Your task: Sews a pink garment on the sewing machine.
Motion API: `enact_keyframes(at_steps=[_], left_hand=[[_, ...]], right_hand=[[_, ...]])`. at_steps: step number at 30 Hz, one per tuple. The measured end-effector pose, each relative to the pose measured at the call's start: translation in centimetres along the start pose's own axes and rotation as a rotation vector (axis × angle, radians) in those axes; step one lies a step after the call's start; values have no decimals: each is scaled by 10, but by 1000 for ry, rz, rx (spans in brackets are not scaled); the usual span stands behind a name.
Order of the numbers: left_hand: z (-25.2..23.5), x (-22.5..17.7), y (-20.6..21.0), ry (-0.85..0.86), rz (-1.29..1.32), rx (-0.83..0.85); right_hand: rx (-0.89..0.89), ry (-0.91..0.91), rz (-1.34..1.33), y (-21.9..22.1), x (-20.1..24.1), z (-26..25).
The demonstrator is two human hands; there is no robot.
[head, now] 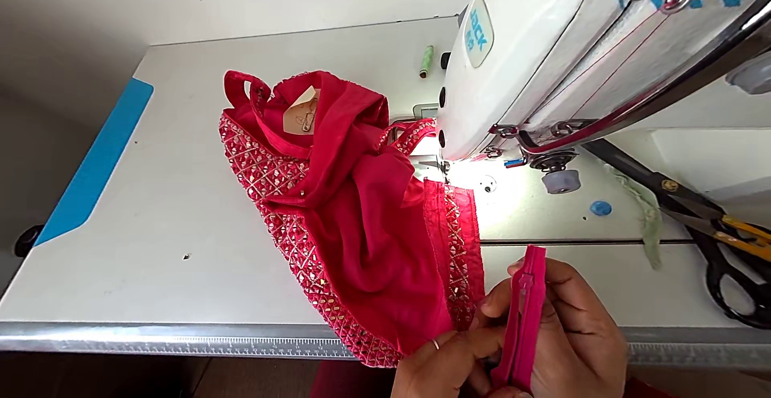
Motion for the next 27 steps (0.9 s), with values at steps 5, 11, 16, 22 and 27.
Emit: enact_keyframes(at_steps=[5,11,16,22,27], left_hand=[[-9,-15,-8,2,-292,113],[-50,-34,-49,174,-381,99],[-77,-24,-51,225,-353,166],[-98,-19,-38,220,-440,310],[-126,-12,-32,354,-680,451]], right_hand=[[40,-19,58,4,2,1],[307,-5,22,24,4,3],[276,45,56,21,5,-3],[189,-153,319,4,20,-14],[215,-104,369,-1,19,-30]])
Point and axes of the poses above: each hand's wrist, its own z-axis away from the middle knuckle, its own y-axis out of the palm, x = y × z, the point moved 9 cm from there along -z, towards the middle knuckle, and after that the axes turned 15 degrees about y, right-handed, at the moved point
